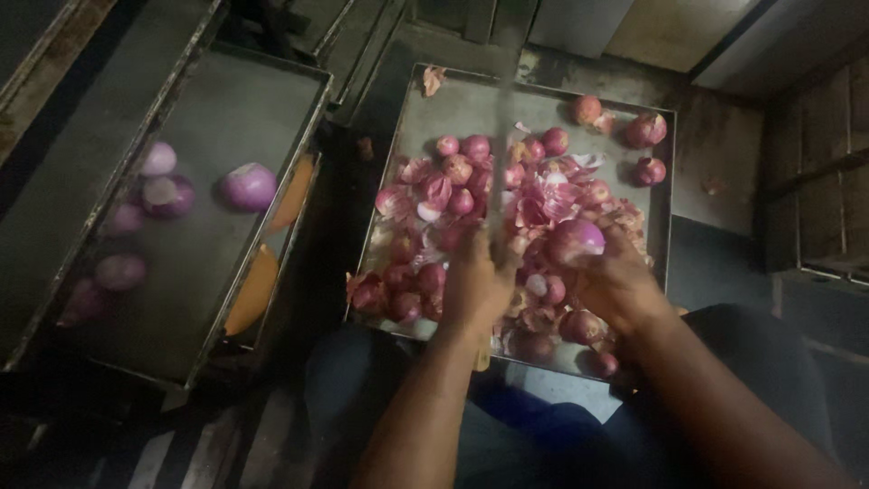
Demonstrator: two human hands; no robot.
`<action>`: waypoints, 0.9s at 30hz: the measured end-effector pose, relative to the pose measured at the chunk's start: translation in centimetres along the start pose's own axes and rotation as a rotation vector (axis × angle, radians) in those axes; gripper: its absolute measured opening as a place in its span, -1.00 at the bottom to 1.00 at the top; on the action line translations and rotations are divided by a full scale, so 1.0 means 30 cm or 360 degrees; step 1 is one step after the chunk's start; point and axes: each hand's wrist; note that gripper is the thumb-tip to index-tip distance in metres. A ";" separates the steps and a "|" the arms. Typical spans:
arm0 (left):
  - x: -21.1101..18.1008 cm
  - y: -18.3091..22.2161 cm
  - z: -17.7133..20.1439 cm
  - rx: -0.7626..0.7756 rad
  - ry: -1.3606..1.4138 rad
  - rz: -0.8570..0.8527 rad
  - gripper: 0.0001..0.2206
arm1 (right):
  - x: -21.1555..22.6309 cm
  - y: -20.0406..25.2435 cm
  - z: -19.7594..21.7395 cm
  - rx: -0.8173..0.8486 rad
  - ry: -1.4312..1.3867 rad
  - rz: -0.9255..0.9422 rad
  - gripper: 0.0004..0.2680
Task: The person peels red onions by hand and using a large knife on a metal tray, then places the peeled onions onto a separate rack of trays.
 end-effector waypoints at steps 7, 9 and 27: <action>-0.002 0.091 -0.071 0.0200 -0.0170 -0.0494 -0.78 | -0.095 -0.022 0.035 -0.0117 0.0451 0.0100 -0.64; -0.007 0.085 -0.072 0.0154 -0.0189 -0.0469 -0.78 | -0.109 -0.016 0.039 -0.0048 0.0293 0.0169 -0.66; -0.166 0.170 -0.089 0.0407 0.0159 0.0431 -0.80 | -0.129 -0.055 0.057 -0.0415 0.0890 0.0800 -0.58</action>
Point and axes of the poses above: each hand's wrist, its own y-axis away from the middle knuckle, its own z-axis out of the back of the hand, x = y × z, and after that the axes turned 15 degrees about y, right-handed
